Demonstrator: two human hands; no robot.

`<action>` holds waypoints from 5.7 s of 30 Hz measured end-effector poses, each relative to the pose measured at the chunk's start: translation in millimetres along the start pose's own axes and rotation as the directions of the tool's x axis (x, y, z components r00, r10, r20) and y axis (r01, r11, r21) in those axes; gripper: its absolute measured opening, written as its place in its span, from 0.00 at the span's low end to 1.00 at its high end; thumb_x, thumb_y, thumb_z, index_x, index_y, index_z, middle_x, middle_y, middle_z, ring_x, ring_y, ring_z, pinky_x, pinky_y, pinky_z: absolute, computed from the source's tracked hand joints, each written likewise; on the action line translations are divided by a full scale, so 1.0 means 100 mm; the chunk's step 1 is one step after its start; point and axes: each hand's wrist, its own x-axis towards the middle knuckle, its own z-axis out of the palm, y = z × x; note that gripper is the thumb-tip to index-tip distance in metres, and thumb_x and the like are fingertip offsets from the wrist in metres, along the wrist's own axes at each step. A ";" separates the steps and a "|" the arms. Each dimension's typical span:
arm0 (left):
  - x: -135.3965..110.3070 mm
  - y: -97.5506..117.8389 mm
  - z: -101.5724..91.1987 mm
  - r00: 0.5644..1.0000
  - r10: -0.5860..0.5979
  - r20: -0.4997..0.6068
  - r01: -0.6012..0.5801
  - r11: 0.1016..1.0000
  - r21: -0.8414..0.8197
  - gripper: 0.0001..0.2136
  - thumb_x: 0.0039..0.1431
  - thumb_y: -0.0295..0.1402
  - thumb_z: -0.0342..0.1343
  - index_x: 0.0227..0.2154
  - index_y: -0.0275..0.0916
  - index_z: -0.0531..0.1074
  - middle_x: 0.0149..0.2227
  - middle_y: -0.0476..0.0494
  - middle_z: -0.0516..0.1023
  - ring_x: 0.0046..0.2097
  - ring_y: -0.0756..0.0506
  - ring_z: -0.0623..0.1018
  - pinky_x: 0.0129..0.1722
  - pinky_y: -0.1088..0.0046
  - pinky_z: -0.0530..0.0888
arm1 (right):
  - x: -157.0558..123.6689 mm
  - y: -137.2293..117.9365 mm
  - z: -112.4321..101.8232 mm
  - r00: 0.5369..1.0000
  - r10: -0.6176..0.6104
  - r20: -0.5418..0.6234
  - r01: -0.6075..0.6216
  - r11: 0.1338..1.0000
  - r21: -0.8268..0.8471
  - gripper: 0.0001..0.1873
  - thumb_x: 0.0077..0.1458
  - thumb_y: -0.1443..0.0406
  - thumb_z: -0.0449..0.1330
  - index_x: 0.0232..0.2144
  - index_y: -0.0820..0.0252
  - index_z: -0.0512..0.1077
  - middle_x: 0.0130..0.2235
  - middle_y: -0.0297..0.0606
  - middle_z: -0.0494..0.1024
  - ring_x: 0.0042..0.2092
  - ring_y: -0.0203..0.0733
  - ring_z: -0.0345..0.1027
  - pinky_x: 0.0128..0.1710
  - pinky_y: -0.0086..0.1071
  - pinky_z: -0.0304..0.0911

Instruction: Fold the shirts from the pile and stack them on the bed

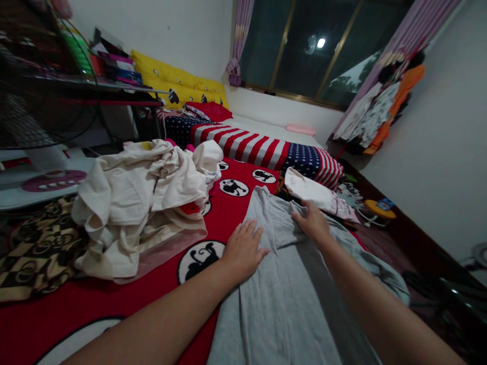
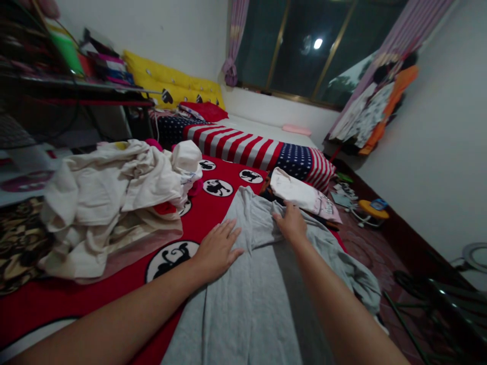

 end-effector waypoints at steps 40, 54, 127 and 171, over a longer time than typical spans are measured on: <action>-0.26 -0.29 -0.12 0.996 0.066 0.061 -0.060 0.994 -0.093 0.35 0.59 0.60 0.38 0.63 0.44 0.57 0.67 0.36 0.52 0.66 0.36 0.55 0.61 0.50 0.56 | 0.65 -0.80 0.75 0.984 -0.117 0.137 0.057 0.925 0.376 0.24 0.47 0.68 0.58 0.49 0.70 0.68 0.39 0.48 0.78 0.39 0.46 0.72 0.41 0.38 0.66; -0.25 -0.29 -0.15 0.992 0.120 -0.026 -0.120 0.993 -0.011 0.25 0.64 0.48 0.45 0.59 0.40 0.62 0.63 0.35 0.61 0.62 0.38 0.62 0.57 0.54 0.62 | -1.60 -0.23 -0.27 0.953 -0.293 0.078 0.183 0.761 0.622 0.12 0.51 0.67 0.58 0.40 0.56 0.72 0.44 0.40 0.75 0.47 0.44 0.69 0.48 0.40 0.65; -1.40 -0.30 -1.35 0.745 0.534 0.401 -0.167 0.730 -0.663 0.08 0.49 0.37 0.66 0.26 0.36 0.78 0.32 0.47 0.72 0.35 0.50 0.72 0.37 0.78 0.68 | -2.37 -0.38 -0.56 0.672 -0.740 0.036 0.443 0.441 0.781 0.13 0.43 0.81 0.57 0.27 0.61 0.74 0.35 0.36 0.71 0.35 0.34 0.67 0.34 0.26 0.61; 0.52 0.26 0.20 0.965 0.212 0.152 -0.210 0.977 -0.030 0.26 0.64 0.46 0.44 0.63 0.45 0.57 0.68 0.36 0.49 0.68 0.34 0.49 0.63 0.51 0.48 | -2.44 -0.42 -0.52 0.728 -0.637 0.254 0.262 0.601 0.755 0.11 0.40 0.74 0.59 0.27 0.57 0.74 0.33 0.33 0.72 0.34 0.35 0.66 0.35 0.27 0.59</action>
